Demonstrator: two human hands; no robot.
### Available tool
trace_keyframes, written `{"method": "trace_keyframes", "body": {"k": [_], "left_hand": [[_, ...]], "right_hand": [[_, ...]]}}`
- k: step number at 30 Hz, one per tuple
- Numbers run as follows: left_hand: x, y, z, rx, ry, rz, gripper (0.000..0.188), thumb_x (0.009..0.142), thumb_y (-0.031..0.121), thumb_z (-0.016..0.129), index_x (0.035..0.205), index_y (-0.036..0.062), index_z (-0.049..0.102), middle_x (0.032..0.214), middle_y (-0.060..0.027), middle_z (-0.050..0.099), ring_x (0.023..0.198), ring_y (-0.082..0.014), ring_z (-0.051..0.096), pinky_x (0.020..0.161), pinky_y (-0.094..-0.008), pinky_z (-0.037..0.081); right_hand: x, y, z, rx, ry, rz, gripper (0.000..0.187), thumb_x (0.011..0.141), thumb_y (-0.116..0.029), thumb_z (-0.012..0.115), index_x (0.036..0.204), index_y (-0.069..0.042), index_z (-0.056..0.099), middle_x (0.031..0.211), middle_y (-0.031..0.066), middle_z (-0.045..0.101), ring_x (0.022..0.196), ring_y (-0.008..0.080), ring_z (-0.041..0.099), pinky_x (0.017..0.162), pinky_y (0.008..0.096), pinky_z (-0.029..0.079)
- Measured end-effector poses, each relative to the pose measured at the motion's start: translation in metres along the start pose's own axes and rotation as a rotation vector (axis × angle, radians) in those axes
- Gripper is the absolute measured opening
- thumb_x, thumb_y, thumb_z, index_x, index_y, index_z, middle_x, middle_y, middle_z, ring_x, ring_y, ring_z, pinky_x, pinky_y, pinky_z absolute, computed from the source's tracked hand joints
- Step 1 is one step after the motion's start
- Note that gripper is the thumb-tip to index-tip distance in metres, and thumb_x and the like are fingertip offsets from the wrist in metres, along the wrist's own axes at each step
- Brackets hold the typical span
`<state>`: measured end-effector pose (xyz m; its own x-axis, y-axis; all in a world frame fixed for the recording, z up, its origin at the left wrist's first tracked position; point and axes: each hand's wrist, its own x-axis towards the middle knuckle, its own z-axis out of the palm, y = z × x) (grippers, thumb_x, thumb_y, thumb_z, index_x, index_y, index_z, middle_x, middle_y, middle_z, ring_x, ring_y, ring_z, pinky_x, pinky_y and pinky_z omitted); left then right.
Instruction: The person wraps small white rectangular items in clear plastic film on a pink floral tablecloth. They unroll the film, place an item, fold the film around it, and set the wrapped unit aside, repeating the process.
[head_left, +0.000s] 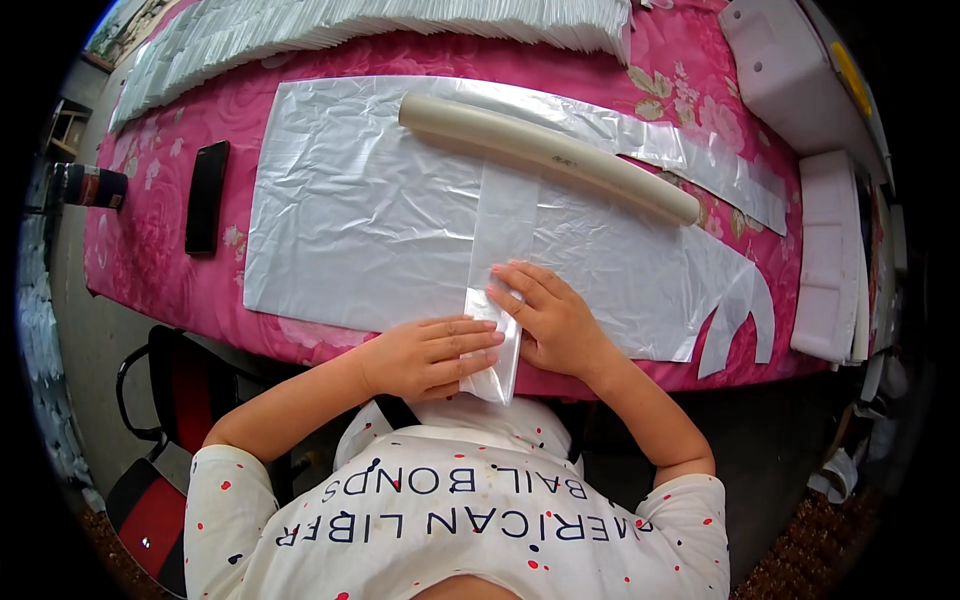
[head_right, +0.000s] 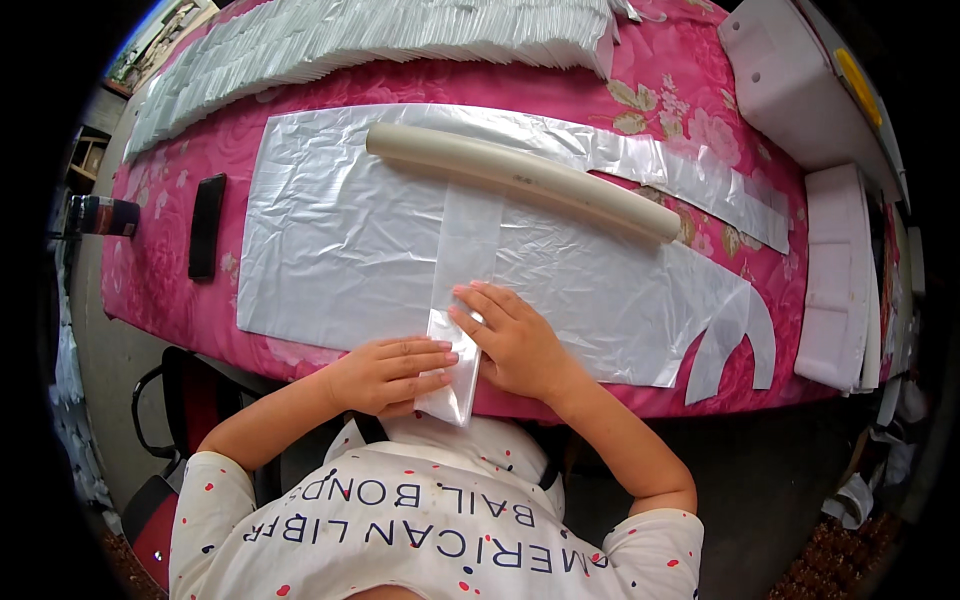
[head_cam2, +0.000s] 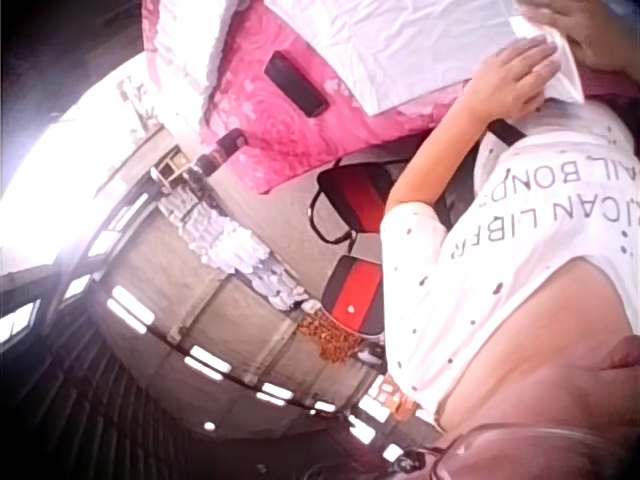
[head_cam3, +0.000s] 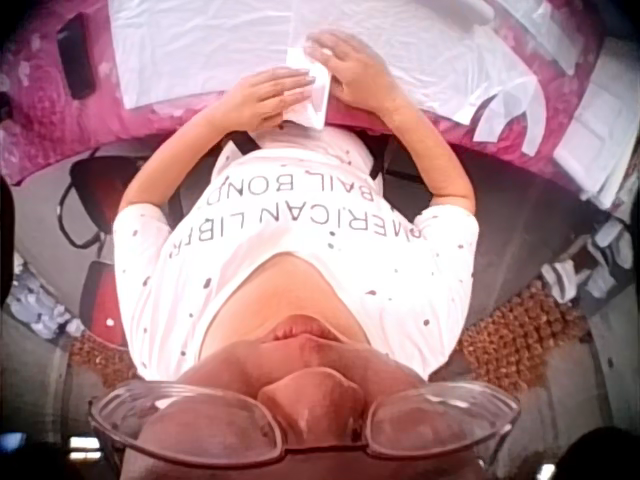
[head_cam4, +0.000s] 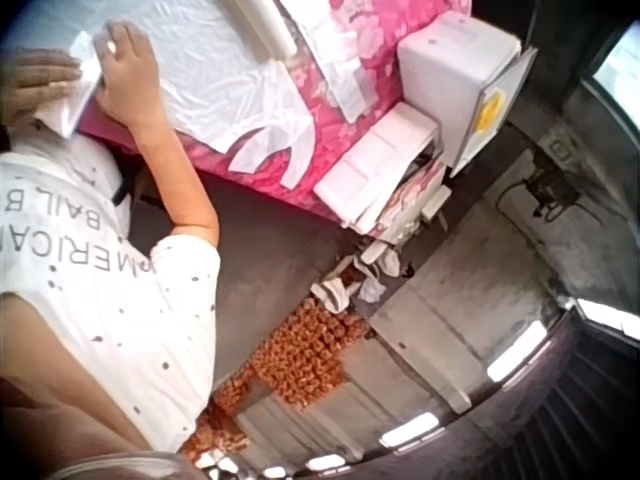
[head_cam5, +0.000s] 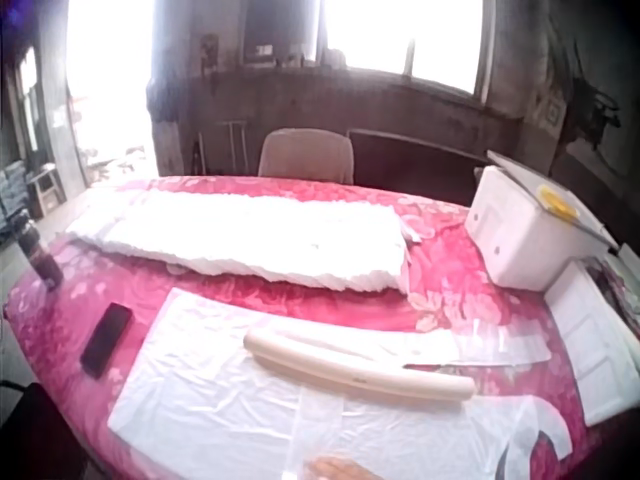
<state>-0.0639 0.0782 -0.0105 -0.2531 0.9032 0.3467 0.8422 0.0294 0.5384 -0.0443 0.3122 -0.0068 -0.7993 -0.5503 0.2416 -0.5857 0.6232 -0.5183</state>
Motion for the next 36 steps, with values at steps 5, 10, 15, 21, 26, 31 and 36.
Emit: {"method": "trace_keyframes", "body": {"k": [5,10,15,21,26,31,36], "left_hand": [[0.015,-0.007,-0.003,0.134,-0.052,-0.303,0.076,0.065,0.033,0.065,0.128,-0.0023,0.041,0.129,-0.0171,0.047,0.122,-0.0291,0.043,0.103,-0.0408,0.033],[0.027,-0.008,-0.008,-0.116,0.089,-0.545,0.06,0.076,0.024,0.057,0.127,-0.0037,0.042,0.113,-0.016,0.057,0.107,-0.0326,0.053,0.091,-0.0406,0.041],[0.043,-0.011,-0.016,-0.513,0.445,-0.861,0.053,0.087,0.024,0.049,0.13,-0.0037,0.038,0.12,-0.0184,0.054,0.11,-0.0352,0.05,0.093,-0.0398,0.038],[0.045,-0.008,0.018,0.322,0.04,-0.583,0.072,0.084,0.035,0.052,0.137,-0.005,0.026,0.144,-0.021,0.024,0.134,-0.0348,0.022,0.109,-0.0425,0.02],[0.045,-0.009,0.026,0.328,-0.02,-0.638,0.072,0.083,0.032,0.054,0.137,-0.0058,0.025,0.145,-0.0217,0.021,0.136,-0.0319,0.018,0.111,-0.0427,0.013],[0.05,-0.015,0.015,0.421,0.005,-0.569,0.068,0.079,0.031,0.057,0.131,-0.0073,0.035,0.137,-0.0214,0.036,0.129,-0.0311,0.032,0.108,-0.04,0.022],[0.059,-0.026,0.01,0.489,0.092,-0.531,0.054,0.071,0.012,0.059,0.12,-0.0063,0.047,0.122,-0.0174,0.051,0.113,-0.028,0.048,0.094,-0.0379,0.038]], "right_hand": [[-0.007,0.003,0.007,-0.123,0.146,0.012,0.035,0.069,-0.007,0.064,0.104,-0.006,0.062,0.111,0.0076,0.059,0.101,0.0253,0.055,0.085,0.0357,0.046],[0.008,0.006,-0.005,0.113,0.176,0.235,0.016,0.076,-0.01,0.062,0.09,-0.003,0.064,0.085,0.0084,0.064,0.074,0.0228,0.06,0.063,0.0343,0.048],[0.035,0.009,-0.016,0.481,0.081,0.81,0.02,0.082,-0.016,0.06,0.077,0.003,0.064,0.065,0.0121,0.063,0.056,0.0221,0.059,0.055,0.0311,0.045],[0.042,0.013,-0.017,0.577,0.054,0.943,0.02,0.079,-0.017,0.062,0.075,0.002,0.064,0.061,0.01,0.062,0.054,0.0185,0.059,0.055,0.0291,0.046],[0.036,-0.002,-0.017,0.229,0.076,0.832,0.028,0.073,-0.017,0.069,0.094,0.0,0.062,0.087,0.012,0.063,0.08,0.0204,0.061,0.068,0.0306,0.048],[0.019,0.02,-0.004,-0.256,0.219,0.136,0.05,0.07,-0.016,0.071,0.115,-0.004,0.055,0.123,0.0139,0.051,0.115,0.0286,0.047,0.095,0.0368,0.039],[0.033,0.04,-0.023,-0.094,0.023,0.018,0.049,0.07,-0.011,0.067,0.116,-0.001,0.055,0.126,0.0119,0.051,0.119,0.0294,0.045,0.101,0.0374,0.036]]}}
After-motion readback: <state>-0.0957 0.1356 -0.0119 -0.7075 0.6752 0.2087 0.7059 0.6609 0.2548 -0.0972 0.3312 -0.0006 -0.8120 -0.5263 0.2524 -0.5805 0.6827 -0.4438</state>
